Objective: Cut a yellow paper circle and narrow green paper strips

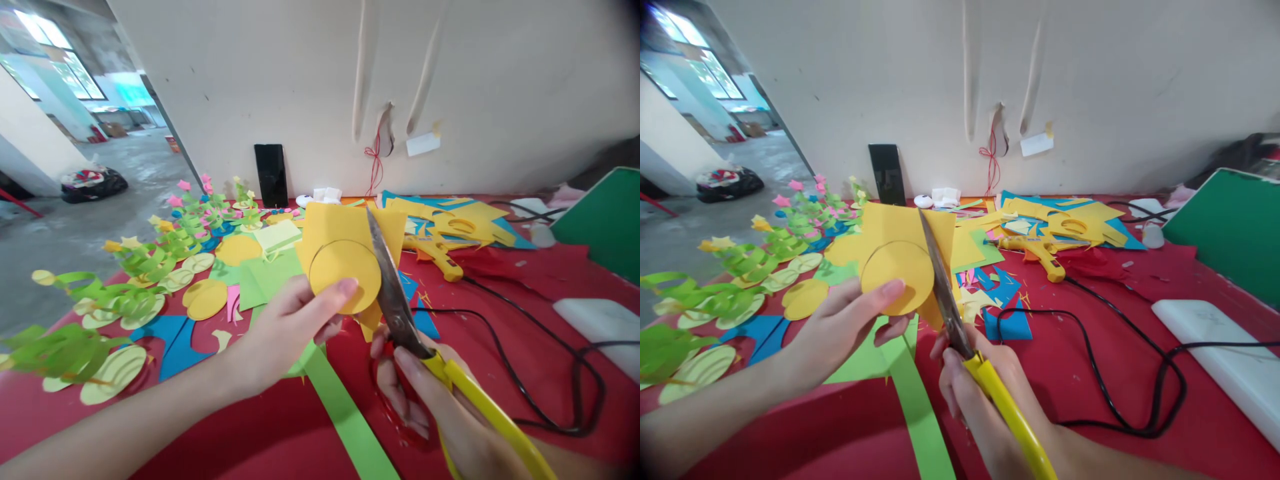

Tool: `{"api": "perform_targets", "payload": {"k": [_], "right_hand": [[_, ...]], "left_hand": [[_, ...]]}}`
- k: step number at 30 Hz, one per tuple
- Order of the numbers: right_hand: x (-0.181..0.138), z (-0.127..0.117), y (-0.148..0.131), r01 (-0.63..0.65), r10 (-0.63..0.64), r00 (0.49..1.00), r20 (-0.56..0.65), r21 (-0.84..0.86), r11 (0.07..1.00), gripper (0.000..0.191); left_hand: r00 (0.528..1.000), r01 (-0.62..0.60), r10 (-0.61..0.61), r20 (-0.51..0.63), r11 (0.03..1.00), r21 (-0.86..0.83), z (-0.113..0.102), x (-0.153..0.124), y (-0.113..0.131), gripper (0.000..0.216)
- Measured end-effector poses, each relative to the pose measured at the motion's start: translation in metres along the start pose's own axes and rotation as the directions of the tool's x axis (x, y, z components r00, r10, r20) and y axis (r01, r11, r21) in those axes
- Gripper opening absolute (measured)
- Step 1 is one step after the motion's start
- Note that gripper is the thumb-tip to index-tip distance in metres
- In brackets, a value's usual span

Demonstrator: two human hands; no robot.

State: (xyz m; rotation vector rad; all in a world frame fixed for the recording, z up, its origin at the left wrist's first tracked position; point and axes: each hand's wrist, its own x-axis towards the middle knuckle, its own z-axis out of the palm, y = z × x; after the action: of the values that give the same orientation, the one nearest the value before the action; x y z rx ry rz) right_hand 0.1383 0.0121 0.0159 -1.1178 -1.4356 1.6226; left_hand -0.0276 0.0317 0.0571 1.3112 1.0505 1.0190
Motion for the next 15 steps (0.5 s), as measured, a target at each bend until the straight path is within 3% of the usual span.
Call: {"api": "perform_targets", "payload": {"k": [4, 7, 10, 15], "right_hand": [[-0.0023, 0.0008, -0.0002, 0.012, -0.013, 1.0, -0.023, -0.044, 0.999, 0.027], [-0.0012, -0.0004, 0.0002, 0.005, -0.006, 1.0, -0.025, -0.068, 0.998, 0.035], [0.0002, -0.0015, 0.0013, -0.054, 0.055, 0.998, 0.032, -0.032, 0.998, 0.042], [0.002, -0.0022, 0.0005, -0.182, 0.164, 0.973, 0.161, 0.105, 0.978, 0.047]], "left_hand": [[0.997, 0.003, -0.004, 0.079, 1.0, 0.015, 0.0052, -0.0017, 0.0019, 0.036], [0.999, -0.017, 0.017, 0.029, 1.0, 0.016, 0.0054, -0.0021, 0.0018, 0.038], [0.999, -0.024, 0.025, -0.037, 1.0, 0.021, 0.0047, -0.0012, -0.0006, 0.038], [0.999, -0.023, 0.023, -0.028, 1.0, 0.007, 0.0028, 0.0016, -0.0042, 0.039]]}}
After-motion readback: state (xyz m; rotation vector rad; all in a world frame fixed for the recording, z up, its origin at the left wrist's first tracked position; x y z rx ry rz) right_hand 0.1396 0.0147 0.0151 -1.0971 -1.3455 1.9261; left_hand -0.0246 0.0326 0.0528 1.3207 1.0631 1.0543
